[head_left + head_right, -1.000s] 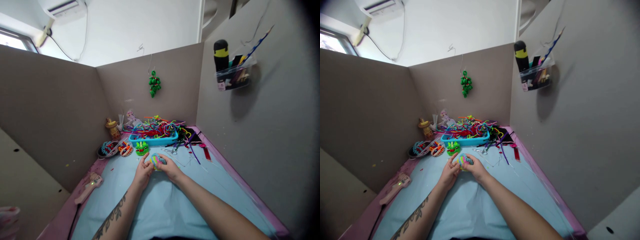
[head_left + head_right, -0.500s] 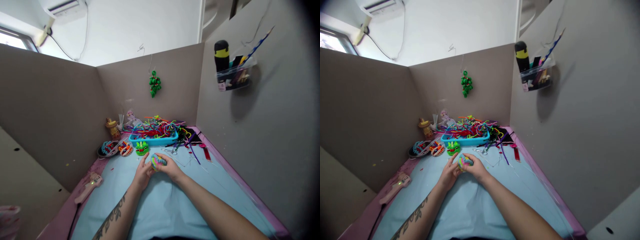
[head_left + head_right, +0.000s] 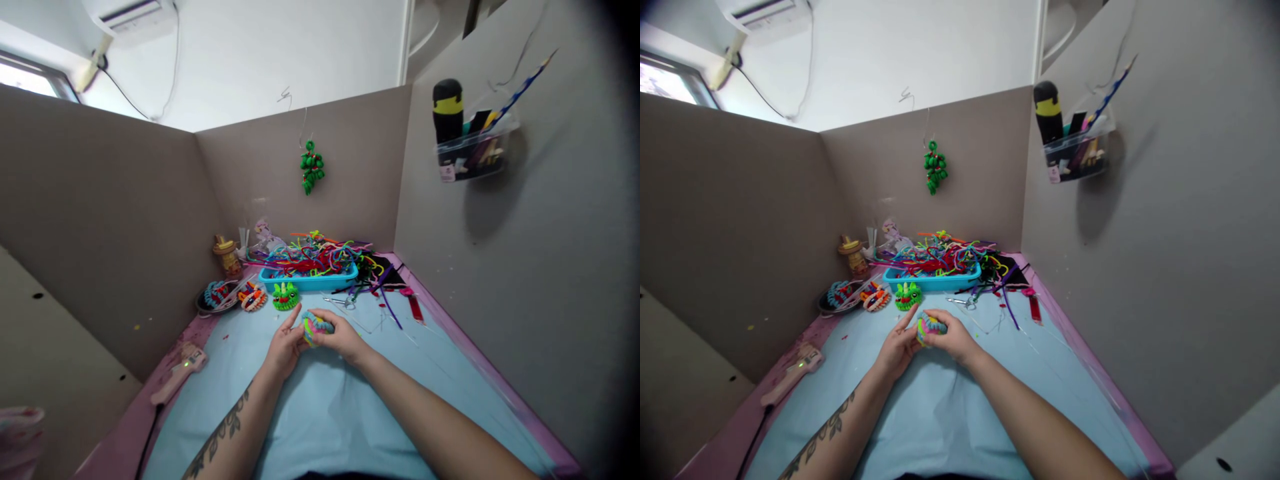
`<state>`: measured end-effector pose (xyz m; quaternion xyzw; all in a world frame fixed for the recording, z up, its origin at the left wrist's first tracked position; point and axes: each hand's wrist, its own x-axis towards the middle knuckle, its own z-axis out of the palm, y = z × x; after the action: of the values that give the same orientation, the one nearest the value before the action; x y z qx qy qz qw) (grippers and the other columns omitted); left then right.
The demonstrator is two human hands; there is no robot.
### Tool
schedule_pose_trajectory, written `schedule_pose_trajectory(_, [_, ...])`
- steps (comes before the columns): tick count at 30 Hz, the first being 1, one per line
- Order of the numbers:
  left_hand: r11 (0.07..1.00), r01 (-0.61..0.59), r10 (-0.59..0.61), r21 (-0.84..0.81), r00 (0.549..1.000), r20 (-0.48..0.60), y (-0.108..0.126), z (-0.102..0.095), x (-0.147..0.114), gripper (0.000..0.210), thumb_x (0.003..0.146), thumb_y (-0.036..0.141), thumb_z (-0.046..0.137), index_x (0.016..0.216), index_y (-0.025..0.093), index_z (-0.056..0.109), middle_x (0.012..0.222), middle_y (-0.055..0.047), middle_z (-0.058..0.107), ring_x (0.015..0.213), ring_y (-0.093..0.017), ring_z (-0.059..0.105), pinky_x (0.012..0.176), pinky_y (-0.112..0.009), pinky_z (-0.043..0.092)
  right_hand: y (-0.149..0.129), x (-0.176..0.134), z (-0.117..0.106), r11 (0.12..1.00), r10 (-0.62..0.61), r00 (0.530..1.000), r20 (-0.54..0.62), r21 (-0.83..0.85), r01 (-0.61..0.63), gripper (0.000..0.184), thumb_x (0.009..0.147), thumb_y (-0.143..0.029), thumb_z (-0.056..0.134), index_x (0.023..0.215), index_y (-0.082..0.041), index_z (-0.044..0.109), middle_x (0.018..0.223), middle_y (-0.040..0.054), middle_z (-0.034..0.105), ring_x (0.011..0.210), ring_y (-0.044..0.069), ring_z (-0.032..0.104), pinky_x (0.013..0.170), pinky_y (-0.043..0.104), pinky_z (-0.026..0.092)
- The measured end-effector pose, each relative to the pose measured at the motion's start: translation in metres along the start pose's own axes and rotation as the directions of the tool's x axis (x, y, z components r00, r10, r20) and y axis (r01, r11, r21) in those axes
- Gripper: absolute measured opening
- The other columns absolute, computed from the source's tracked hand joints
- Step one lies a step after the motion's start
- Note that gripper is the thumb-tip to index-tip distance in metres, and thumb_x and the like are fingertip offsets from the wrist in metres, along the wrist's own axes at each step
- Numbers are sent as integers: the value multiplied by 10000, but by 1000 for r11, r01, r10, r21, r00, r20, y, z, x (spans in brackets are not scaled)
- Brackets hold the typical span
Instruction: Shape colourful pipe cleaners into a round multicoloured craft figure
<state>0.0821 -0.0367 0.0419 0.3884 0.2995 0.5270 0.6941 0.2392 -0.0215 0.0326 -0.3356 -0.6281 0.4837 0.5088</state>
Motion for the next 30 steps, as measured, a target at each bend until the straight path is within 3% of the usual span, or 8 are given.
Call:
schedule_pose_trajectory(4, [1000,-3,3,-5,1000,-22,1,3,-1,812,712,233,671,1387,231,219,774,-33,666,694,-168,645,659,-300,503,-2,0,0,1000,12,1000,0,2,-12,562,621,-336,736,1146,-224,569,1212,68,537,1131,244,476,997,429,316])
schedule_pose_trajectory(13, [997,-24,38,77,982,-183,-9,7,4,1051,590,257,772,1390,167,96,592,27,599,509,-123,578,515,-222,442,3,1,1,994,-28,999,-35,-107,24,542,599,-322,742,1113,-231,594,1160,76,545,1103,254,484,977,450,336])
schedule_pose_trajectory(22, [998,-38,47,44,966,-254,-14,5,8,781,620,264,749,1255,141,312,712,-13,620,619,-126,600,590,-232,447,7,3,3,980,-74,997,-29,-190,67,540,601,-259,727,1121,-214,589,1161,81,515,1121,242,466,992,403,331])
schedule_pose_trajectory(30, [998,-55,66,43,944,-323,-11,4,10,681,619,254,737,1175,135,362,705,-14,631,585,-127,598,570,-230,438,18,3,4,988,-51,998,37,-145,56,655,580,-190,718,1204,-211,520,1221,90,453,1177,244,416,1007,379,320])
